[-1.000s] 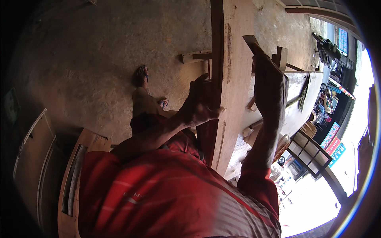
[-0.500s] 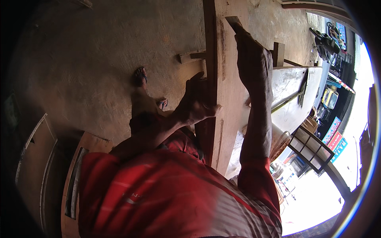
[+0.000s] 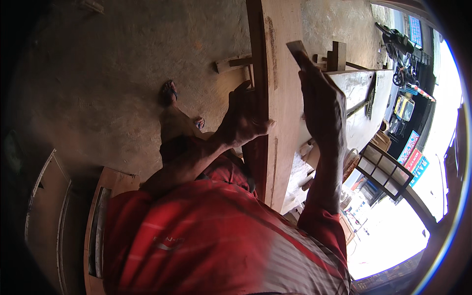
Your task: The person applies a brown paste to gaps in a wooden board using a spatula, applies white glue to the surface, and sands the board with a small block.
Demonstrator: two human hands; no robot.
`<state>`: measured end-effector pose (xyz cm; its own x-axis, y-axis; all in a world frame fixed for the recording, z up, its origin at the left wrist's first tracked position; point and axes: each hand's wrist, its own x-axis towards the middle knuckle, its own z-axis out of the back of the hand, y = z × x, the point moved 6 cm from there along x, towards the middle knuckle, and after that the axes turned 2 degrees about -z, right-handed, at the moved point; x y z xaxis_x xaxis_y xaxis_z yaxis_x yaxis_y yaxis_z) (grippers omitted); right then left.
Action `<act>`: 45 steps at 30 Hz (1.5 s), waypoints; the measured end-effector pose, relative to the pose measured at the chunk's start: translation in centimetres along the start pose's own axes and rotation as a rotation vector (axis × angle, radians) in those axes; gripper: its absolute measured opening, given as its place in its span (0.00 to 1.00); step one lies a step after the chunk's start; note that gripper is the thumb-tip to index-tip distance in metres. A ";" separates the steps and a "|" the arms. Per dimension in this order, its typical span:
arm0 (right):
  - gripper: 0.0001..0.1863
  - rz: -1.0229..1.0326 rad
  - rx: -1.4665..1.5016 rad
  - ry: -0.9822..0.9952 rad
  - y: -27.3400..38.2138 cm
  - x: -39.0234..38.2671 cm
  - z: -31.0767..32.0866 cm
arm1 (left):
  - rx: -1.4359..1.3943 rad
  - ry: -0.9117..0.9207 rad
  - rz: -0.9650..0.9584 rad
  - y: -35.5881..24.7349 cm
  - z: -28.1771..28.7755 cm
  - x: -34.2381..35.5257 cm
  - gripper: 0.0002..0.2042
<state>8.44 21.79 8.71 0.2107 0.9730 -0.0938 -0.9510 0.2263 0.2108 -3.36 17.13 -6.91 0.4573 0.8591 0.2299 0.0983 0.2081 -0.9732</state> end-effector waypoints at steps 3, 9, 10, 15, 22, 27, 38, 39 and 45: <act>0.26 -0.228 -0.086 0.259 -1.2 -7.3 -2.1 | 0.071 -0.072 -0.029 -0.9 0.2 -0.2 0.20; 0.17 0.079 -0.034 0.034 0.4 8.3 -3.9 | 0.001 0.118 0.024 0.0 -0.5 -1.4 0.28; 0.16 0.122 -0.077 -0.002 0.4 10.1 -4.1 | 0.020 0.203 0.045 0.4 -0.5 -1.5 0.31; 0.17 0.117 -0.034 -0.109 -0.4 6.7 -3.1 | 0.008 0.076 -0.042 0.6 -0.4 -1.4 0.31; 0.23 0.045 -0.067 0.099 -1.3 -0.5 -3.5 | -0.414 0.144 0.588 3.1 1.4 -3.2 0.44; 0.25 -0.696 0.118 0.578 -4.2 -28.8 -1.7 | 0.023 0.017 0.324 1.7 7.1 3.1 0.44; 0.20 -1.555 0.659 0.697 6.6 -69.7 -15.9 | 0.886 0.744 -0.630 -6.3 -4.5 1.9 0.38; 0.20 -1.592 0.720 0.635 8.1 -69.8 -17.5 | 0.904 0.753 -0.635 -6.0 -4.8 1.1 0.38; 0.26 -1.485 1.018 0.243 17.7 -72.5 -32.4 | 1.078 0.815 -0.613 -5.6 -5.0 -0.4 0.35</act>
<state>-31.03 -46.15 -12.30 0.5377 -0.0467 -0.8418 0.4893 0.8304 0.2665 0.35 13.29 -1.60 0.9813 0.0947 0.1675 -0.0661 0.9834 -0.1691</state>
